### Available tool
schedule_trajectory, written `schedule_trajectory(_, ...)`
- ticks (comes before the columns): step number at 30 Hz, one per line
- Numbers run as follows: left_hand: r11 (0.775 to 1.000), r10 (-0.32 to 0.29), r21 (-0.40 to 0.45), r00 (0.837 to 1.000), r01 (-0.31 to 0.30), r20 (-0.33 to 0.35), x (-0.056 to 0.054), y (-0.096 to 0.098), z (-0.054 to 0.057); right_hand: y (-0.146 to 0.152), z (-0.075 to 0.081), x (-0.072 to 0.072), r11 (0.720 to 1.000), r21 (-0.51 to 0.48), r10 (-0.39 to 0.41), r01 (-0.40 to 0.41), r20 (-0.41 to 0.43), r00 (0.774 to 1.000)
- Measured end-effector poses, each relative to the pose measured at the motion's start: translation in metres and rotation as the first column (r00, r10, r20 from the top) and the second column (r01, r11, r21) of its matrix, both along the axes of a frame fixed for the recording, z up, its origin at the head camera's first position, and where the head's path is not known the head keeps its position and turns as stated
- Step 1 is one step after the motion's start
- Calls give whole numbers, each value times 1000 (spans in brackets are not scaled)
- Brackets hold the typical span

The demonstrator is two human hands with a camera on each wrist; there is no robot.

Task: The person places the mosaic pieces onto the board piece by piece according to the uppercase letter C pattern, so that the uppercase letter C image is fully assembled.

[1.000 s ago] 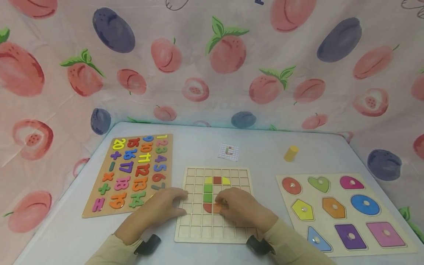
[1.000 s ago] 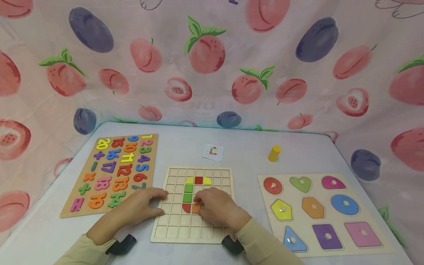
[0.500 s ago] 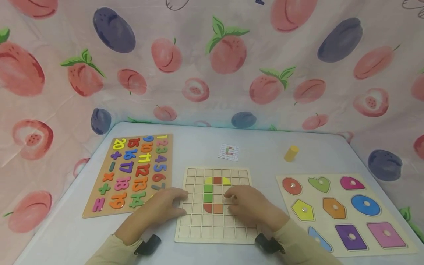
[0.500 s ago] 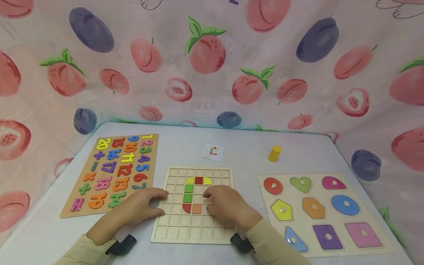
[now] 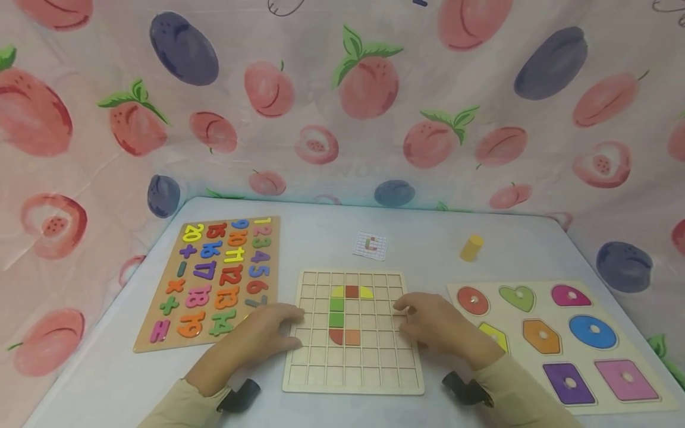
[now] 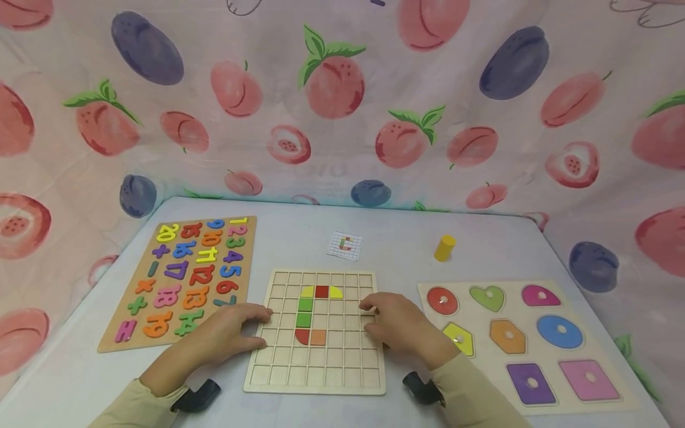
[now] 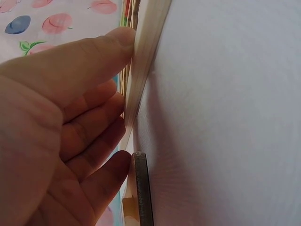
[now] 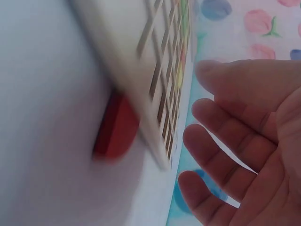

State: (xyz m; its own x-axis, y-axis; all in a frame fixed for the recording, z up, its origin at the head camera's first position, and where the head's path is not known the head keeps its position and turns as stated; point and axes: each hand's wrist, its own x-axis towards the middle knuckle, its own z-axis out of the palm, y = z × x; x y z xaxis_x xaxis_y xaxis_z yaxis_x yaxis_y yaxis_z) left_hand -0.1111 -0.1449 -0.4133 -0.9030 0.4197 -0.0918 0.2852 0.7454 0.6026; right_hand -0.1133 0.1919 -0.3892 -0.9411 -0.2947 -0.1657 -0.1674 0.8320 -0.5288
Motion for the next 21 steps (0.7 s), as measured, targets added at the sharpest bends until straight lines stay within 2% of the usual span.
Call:
schedule_trajectory(5,1000,-2,0,1000,2,-3,1,0,1,16,1,0,998,60,-25,27,-26,999)
schedule_trajectory(9,1000,-3,1,1000,3,-2,1,1,1,24,1,3,997,61,-40,40,-4,999)
schedule_trajectory(21,1000,5,-13,1000,-5,4,0,1,1,31,-8,12,999,44,25,-22,-52,998)
